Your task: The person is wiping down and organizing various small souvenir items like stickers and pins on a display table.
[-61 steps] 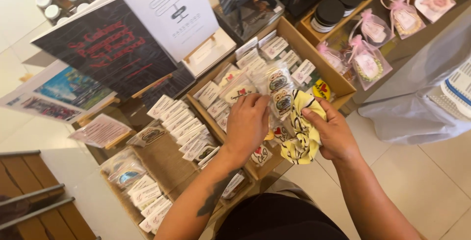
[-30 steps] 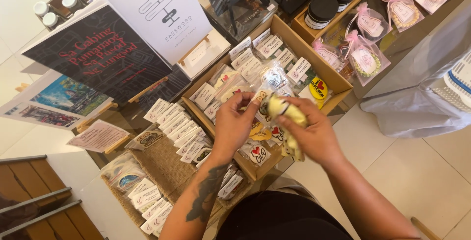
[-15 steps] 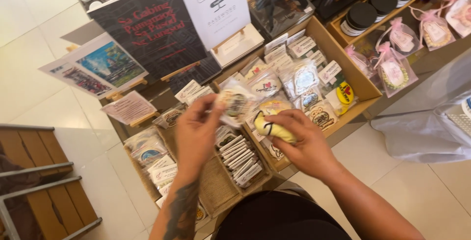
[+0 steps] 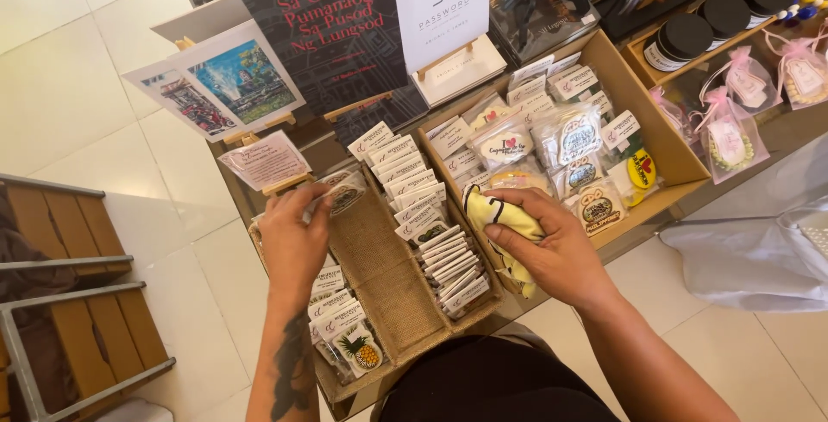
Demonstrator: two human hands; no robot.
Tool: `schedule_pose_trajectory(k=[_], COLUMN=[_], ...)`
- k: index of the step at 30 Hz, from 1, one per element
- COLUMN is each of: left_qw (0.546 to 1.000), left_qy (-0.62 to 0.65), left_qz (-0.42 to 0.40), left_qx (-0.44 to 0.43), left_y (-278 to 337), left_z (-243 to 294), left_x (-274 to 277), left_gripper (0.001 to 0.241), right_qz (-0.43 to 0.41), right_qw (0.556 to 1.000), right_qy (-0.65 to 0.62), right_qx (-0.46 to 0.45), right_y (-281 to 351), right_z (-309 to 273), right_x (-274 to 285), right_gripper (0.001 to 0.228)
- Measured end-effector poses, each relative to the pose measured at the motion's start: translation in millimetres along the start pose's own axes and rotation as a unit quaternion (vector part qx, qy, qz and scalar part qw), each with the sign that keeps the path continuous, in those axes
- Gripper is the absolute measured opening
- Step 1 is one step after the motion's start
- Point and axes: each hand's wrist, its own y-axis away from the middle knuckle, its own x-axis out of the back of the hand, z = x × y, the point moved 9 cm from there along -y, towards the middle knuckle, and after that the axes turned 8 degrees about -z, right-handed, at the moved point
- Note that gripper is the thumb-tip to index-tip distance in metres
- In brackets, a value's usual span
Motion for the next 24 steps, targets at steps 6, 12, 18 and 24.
schedule_pose_trajectory(k=[6, 12, 18, 24], left_qw=[0.998, 0.996, 0.991, 0.982], left_qy=[-0.066, -0.09, -0.133, -0.178], left_qz=[-0.003, 0.008, -0.009, 0.014], left_qx=[0.004, -0.008, -0.03, -0.06], left_y=[2, -1, -9, -8], left_z=[-15, -24, -23, -20], left_x=[-22, -28, -26, -23], left_gripper=[0.013, 0.011, 0.012, 0.01], right_qz=[0.008, 0.015, 0.013, 0.011], right_qw=[1.0, 0.999, 0.999, 1.0], right_qy=[-0.013, -0.017, -0.001, -0.006], right_qx=[-0.003, -0.038, -0.036, -0.026], right_y=[1, 2, 1, 1], right_z=[6, 14, 15, 13], right_x=[-2, -1, -1, -2], right_gripper=[0.041, 0.043, 0.042, 0.042])
